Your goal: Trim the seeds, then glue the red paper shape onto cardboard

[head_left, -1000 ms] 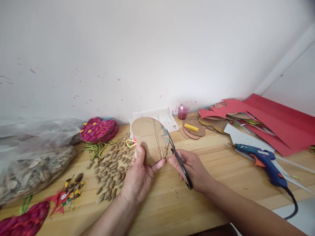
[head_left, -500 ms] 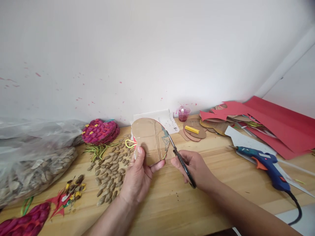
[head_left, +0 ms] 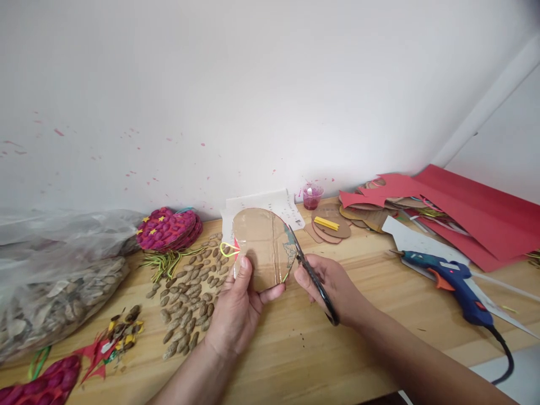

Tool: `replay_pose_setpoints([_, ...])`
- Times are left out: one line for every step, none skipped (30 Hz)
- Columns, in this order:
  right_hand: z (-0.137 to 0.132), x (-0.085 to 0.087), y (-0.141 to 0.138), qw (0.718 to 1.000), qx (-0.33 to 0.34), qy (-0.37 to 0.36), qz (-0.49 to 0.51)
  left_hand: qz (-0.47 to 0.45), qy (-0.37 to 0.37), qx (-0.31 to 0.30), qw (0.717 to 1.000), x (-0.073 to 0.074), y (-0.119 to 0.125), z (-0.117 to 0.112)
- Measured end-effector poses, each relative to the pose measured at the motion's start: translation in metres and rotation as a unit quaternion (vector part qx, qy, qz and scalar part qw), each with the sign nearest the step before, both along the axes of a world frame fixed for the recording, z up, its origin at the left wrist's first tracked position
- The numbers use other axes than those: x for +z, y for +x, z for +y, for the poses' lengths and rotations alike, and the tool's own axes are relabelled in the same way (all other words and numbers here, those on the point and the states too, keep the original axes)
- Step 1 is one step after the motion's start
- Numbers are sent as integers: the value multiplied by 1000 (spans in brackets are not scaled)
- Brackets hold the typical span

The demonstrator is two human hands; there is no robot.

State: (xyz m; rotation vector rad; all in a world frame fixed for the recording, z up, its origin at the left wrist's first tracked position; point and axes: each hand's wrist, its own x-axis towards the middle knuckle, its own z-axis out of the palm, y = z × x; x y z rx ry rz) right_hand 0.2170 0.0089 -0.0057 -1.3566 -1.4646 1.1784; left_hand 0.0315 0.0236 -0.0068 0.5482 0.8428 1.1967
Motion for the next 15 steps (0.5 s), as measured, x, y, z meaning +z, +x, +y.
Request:
replay_pose_setpoints([0, 0, 0, 1000, -1, 3, -3, 2, 1, -3, 1000, 0, 0, 0])
replay_pose_setpoints([0, 1, 1, 1000, -1, 4, -6, 3, 1, -4, 1000, 0, 0, 0])
replay_pose_setpoints([0, 1, 1, 1000, -1, 6, -9, 5, 0, -5, 1000, 0, 0, 0])
replay_pose_setpoints([0, 2, 1, 1000, -2, 6, -12, 7, -1, -4, 1000, 0, 0, 0])
replay_pose_setpoints([0, 2, 1, 1000, -4, 5, -13, 8, -1, -3, 1000, 0, 1, 0])
replay_pose_setpoints([0, 2, 1, 1000, -6, 3, -14, 8, -2, -1, 1000, 0, 1, 0])
replay_pose_setpoints([-1, 3, 1, 1000, -8, 1, -12, 6, -2, 0, 1000, 1, 1, 0])
replay_pose_setpoints([-1, 3, 0, 1000, -10, -1, -11, 4, -2, 1, 1000, 1, 1, 0])
replay_pose_setpoints([-1, 2, 0, 1000, -12, -2, -8, 2, -2, 2, 1000, 1, 1, 0])
replay_pose_setpoints([-1, 2, 0, 1000, -14, -3, -5, 0, -2, 3, 1000, 1, 1, 0])
replay_pose_setpoints([-1, 1, -1, 1000, -16, -2, -2, -2, -1, 4, 1000, 1, 1, 0])
replay_pose_setpoints([-1, 1, -1, 1000, -17, 0, 2, -3, 0, 5, 1000, 1, 1, 0])
replay_pose_setpoints([-2, 0, -1, 1000, -17, 1, 3, -3, 2, 5, 1000, 1, 0, -1])
replay_pose_setpoints([-2, 0, -1, 1000, -15, 2, 4, -3, 2, 5, 1000, 1, 0, -1])
replay_pose_setpoints([-2, -1, -1, 1000, -15, 3, 5, -2, 3, 5, 1000, 1, -1, -1])
